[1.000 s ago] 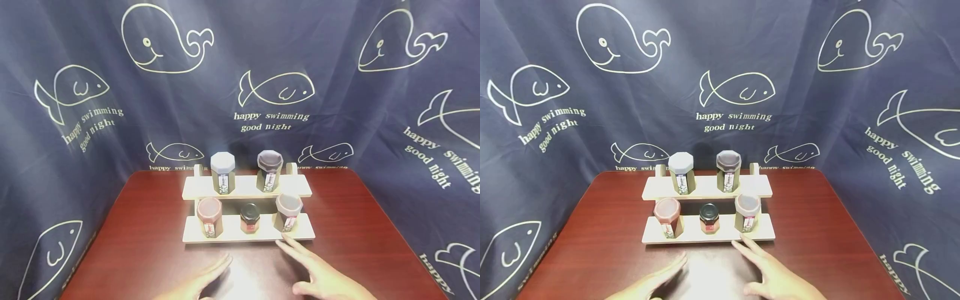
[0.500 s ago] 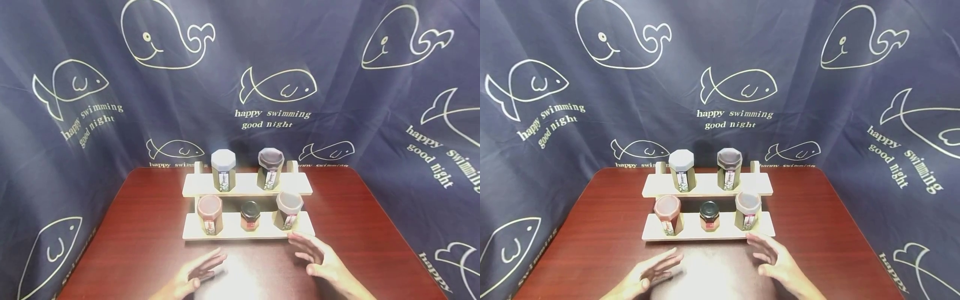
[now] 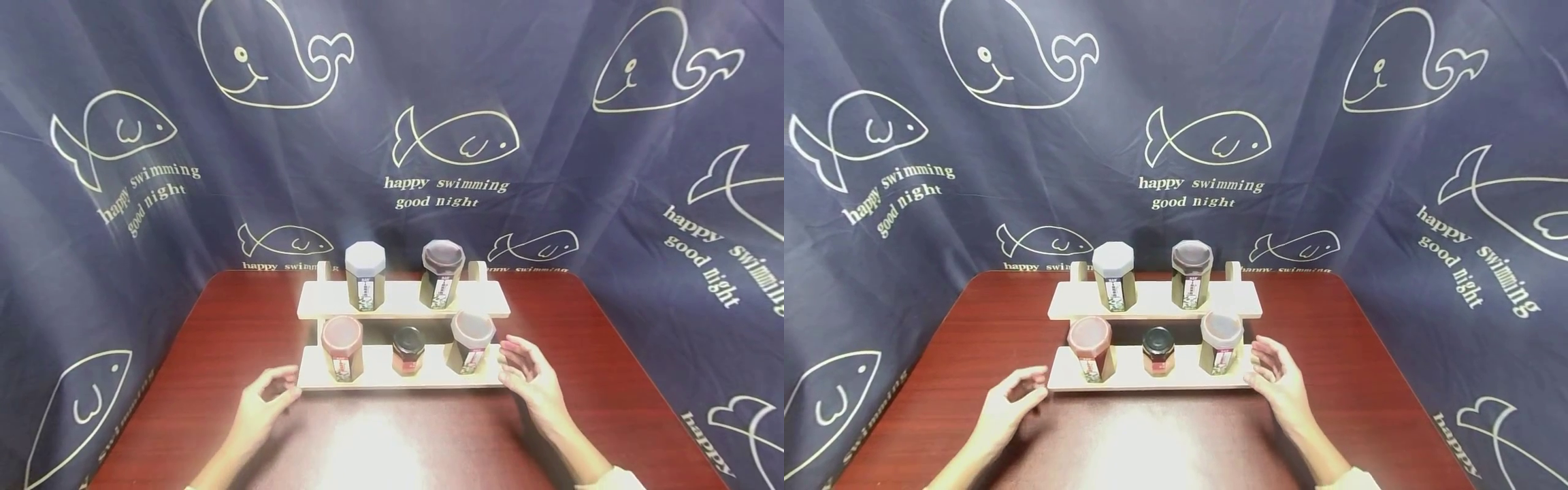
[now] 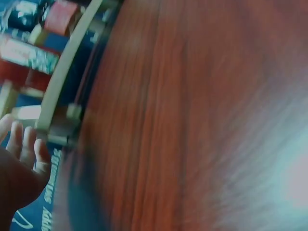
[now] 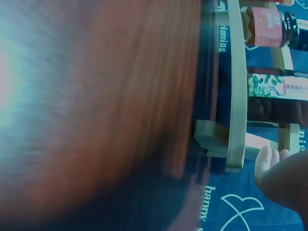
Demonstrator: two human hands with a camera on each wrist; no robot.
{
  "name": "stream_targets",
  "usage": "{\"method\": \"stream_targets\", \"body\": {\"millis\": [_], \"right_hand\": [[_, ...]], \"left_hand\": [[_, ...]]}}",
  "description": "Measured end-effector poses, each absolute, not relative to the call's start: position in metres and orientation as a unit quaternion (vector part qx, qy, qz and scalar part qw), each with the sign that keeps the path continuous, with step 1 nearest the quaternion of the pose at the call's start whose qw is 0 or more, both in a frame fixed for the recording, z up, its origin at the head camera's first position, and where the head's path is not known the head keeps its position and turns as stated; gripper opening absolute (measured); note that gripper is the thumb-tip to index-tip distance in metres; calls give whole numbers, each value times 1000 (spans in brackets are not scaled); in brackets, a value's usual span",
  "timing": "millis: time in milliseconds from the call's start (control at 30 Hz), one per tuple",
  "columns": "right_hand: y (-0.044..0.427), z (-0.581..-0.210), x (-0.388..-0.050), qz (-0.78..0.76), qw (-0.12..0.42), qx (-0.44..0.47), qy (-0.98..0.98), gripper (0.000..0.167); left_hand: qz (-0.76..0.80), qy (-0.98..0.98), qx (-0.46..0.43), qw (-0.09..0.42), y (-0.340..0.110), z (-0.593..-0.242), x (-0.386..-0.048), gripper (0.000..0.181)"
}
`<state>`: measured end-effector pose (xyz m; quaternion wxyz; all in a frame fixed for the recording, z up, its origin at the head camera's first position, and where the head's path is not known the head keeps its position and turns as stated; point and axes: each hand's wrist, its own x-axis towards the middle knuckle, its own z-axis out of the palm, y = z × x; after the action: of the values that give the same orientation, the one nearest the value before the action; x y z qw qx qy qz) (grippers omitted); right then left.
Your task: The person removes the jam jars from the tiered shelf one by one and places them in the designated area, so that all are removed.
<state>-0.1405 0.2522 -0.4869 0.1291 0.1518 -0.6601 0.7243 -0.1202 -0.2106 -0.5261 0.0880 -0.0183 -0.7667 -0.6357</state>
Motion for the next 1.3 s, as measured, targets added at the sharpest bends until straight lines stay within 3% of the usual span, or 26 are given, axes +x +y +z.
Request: {"method": "stream_targets", "body": {"millis": [233,600,800,1300], "right_hand": [[233,-491,-159,723,140,119,-666,65],[219,-495,-168,692,154,58,-703,73],[214,-499,-169,700,158,66,-693,77],[200,-501,-170,696,136,16,-705,86]], "left_hand": [[-659,-749,-52,54,-219,-538,-145,61],[-670,-737,-89,8,-217,-544,-164,83],[-662,-743,-85,-49,-218,-543,-171,93],[-634,-766,-80,-75,-214,-543,-179,91]]}}
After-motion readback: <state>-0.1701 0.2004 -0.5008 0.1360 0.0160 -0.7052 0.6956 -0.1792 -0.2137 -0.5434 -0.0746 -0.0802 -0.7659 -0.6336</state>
